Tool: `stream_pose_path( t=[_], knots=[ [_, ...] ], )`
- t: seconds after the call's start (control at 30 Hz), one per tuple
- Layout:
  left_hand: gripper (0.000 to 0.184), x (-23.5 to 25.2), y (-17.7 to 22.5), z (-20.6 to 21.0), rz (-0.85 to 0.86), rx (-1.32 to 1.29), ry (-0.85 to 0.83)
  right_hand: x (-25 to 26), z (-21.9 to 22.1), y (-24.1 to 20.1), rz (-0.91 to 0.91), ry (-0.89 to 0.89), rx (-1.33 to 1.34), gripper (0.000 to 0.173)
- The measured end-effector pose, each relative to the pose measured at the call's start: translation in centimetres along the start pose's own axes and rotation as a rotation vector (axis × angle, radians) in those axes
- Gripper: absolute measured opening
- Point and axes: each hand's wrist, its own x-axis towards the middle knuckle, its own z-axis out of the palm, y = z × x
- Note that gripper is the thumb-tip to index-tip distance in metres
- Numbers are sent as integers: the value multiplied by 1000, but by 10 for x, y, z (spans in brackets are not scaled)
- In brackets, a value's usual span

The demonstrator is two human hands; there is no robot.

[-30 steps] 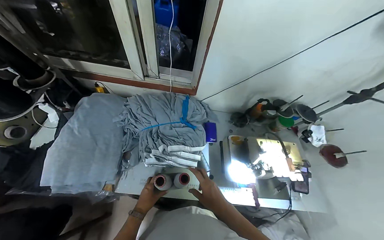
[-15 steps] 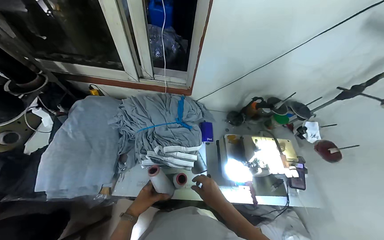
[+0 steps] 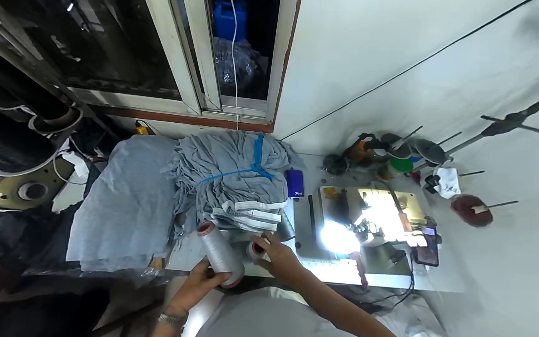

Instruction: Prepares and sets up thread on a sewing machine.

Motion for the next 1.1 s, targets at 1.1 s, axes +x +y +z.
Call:
stream_pose_path(
  t=[1.1],
  knots=[
    [77,79,-61,35,125,362,187,-70,-52,9,-57,738,1516,35]
  ],
)
